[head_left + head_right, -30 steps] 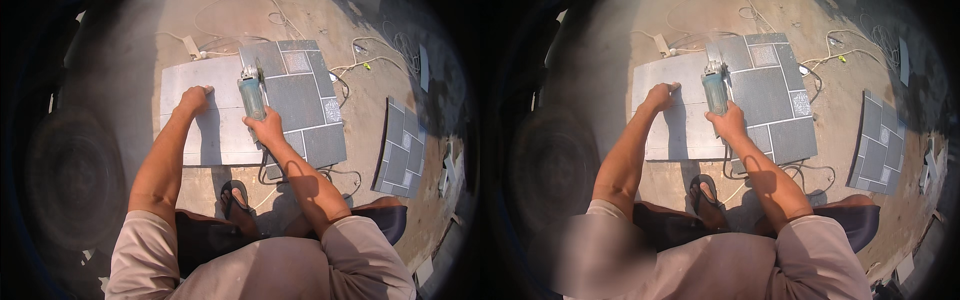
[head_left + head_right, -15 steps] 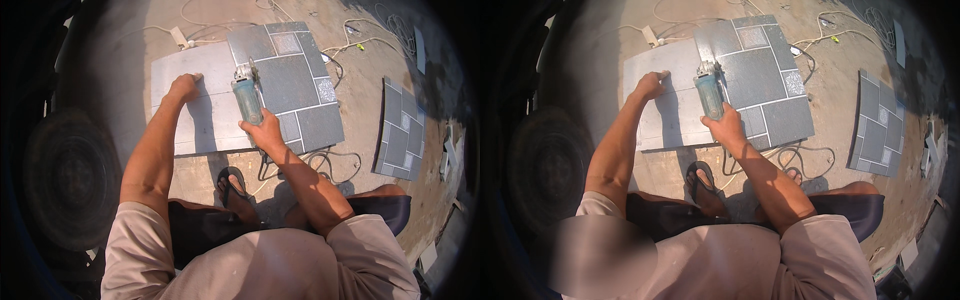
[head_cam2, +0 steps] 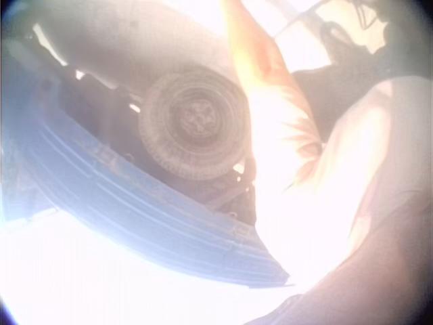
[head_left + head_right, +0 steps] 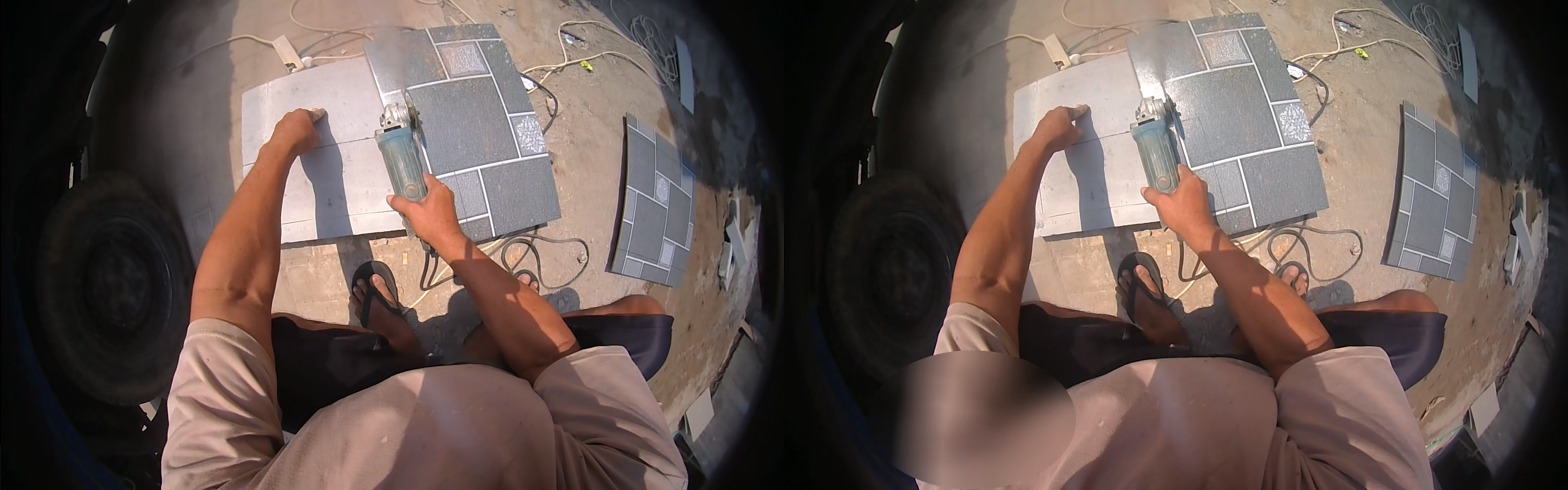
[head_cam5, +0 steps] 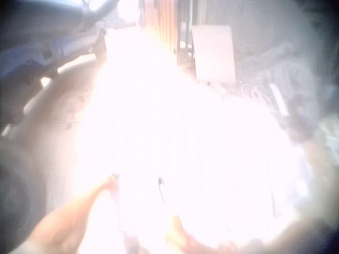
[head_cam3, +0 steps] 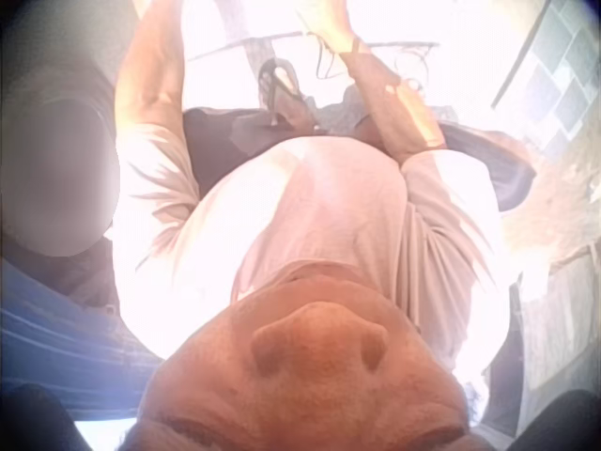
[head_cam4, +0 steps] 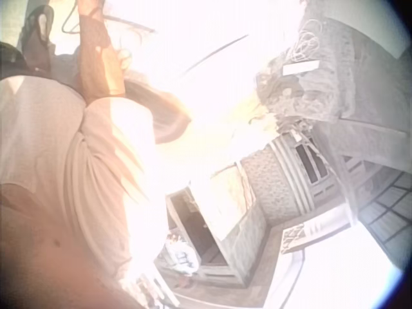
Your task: The person positions and cuts multiple ceramic tiles using an angle grinder. They handle the tiles to align them, then use the grinder to make straight cuts along marked lines, producing cut pieces and dust.
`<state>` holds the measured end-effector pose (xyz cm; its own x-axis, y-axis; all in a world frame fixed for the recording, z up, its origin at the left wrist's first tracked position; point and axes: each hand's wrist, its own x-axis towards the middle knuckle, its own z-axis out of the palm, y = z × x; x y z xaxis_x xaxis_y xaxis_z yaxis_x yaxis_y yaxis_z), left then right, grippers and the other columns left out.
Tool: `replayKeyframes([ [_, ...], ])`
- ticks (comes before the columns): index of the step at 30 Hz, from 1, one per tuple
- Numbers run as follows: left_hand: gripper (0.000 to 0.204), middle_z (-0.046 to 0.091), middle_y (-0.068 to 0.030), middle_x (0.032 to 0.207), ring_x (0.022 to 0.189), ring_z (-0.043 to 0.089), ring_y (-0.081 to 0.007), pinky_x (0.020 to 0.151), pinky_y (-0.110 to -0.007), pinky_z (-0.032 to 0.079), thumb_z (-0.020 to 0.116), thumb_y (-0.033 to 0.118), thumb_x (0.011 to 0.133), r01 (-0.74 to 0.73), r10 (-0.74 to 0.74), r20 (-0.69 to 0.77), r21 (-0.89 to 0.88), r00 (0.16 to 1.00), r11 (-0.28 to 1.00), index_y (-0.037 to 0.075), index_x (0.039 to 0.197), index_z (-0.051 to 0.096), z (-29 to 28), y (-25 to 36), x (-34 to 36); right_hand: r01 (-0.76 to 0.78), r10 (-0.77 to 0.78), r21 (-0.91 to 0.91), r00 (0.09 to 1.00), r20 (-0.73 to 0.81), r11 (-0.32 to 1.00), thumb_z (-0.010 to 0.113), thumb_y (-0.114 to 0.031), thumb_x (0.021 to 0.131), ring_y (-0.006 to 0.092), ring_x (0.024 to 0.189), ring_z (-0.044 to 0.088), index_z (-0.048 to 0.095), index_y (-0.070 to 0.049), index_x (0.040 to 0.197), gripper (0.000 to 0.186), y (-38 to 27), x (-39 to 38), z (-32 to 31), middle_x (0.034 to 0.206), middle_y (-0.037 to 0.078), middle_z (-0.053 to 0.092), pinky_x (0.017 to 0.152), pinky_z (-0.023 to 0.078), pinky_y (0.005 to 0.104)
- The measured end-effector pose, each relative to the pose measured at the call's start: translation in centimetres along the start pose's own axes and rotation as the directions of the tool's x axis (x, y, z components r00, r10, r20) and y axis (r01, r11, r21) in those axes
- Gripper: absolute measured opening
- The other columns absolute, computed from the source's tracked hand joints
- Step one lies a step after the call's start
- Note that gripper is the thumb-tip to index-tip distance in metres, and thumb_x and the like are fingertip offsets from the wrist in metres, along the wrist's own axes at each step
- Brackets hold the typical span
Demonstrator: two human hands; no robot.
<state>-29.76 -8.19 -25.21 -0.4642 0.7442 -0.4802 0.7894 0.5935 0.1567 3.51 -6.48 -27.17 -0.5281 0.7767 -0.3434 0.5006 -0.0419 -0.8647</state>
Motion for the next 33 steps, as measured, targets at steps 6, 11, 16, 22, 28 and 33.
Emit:
replayKeyframes([
  [6,0.066,0.074,-0.0197,0.141,0.129,0.072,-0.0366,0.112,-0.042,0.056,0.065,0.005,0.092,-0.034,0.034,-0.013,0.036,0.999,0.999,0.021,0.156,0.066,0.2,-0.5,0.9,0.004,-0.004,0.029,1.0,0.011,1.0,0.089,-0.029,0.085,0.0276,0.086,0.077,0.074,0.005,0.117,0.05,0.5,-1.2,-0.3,0.097,0.019,0.079,0.079,0.06,0.0411],
  [11,0.057,0.077,-0.0228,0.134,0.126,0.074,-0.038,0.109,-0.044,0.058,0.069,0.011,0.095,-0.019,0.019,0.001,0.023,1.0,1.0,0.015,0.151,0.07,-0.4,-1.0,1.8,-0.094,0.092,0.034,0.995,0.047,0.995,0.09,-0.028,0.085,0.0279,0.09,0.078,0.072,0.007,0.125,0.056,0.3,-3.3,-0.7,0.101,0.02,0.079,0.083,0.06,0.0416],
  [16,0.056,0.073,-0.0243,0.14,0.129,0.071,-0.0402,0.109,-0.047,0.058,0.076,0.018,0.097,-0.081,0.077,-0.072,-0.055,0.994,0.995,0.009,0.151,0.068,-0.6,2.6,3.7,-0.148,0.147,0.029,0.989,0.031,0.989,0.089,-0.034,0.084,0.0437,0.103,0.079,0.067,0.011,0.126,0.066,2.5,-6.0,-0.9,0.106,0.032,0.078,0.091,0.061,0.0473],
  [22,0.091,0.032,-0.0299,0.176,0.154,0.046,-0.0496,0.121,-0.056,0.051,0.079,0.031,0.101,-0.315,0.327,-0.051,0.169,0.943,0.934,0.028,0.176,0.028,1.8,4.2,3.6,-0.173,0.173,0.0,0.985,0.02,0.985,0.091,-0.034,0.083,0.0426,0.104,0.08,0.065,0.01,0.13,0.069,0.7,-8.3,-1.9,0.11,0.032,0.078,0.091,0.061,0.0466],
  [28,0.113,0.018,-0.0414,0.176,0.157,0.028,-0.0674,0.121,-0.07,0.046,0.089,0.058,0.086,-0.335,0.335,0.043,0.231,0.941,0.913,0.054,0.174,0.018,1.9,5.6,3.6,-0.275,0.269,0.088,0.96,0.076,0.957,0.093,-0.033,0.082,0.0402,0.102,0.08,0.064,0.01,0.13,0.07,-0.6,-9.5,-2.8,0.106,0.031,0.078,0.088,0.061,0.0462],
  [33,0.121,0.014,-0.0427,0.177,0.158,0.024,-0.0691,0.12,-0.072,0.045,0.093,0.059,0.079,-0.346,0.331,0.1,0.307,0.938,0.887,0.055,0.174,0.019,1.5,6.5,3.4,-0.335,0.325,0.134,0.941,0.091,0.933,0.093,-0.033,0.083,0.0403,0.103,0.08,0.06,0.014,0.138,0.079,0.0,-9.6,-2.3,0.106,0.033,0.078,0.088,0.06,0.046],
])
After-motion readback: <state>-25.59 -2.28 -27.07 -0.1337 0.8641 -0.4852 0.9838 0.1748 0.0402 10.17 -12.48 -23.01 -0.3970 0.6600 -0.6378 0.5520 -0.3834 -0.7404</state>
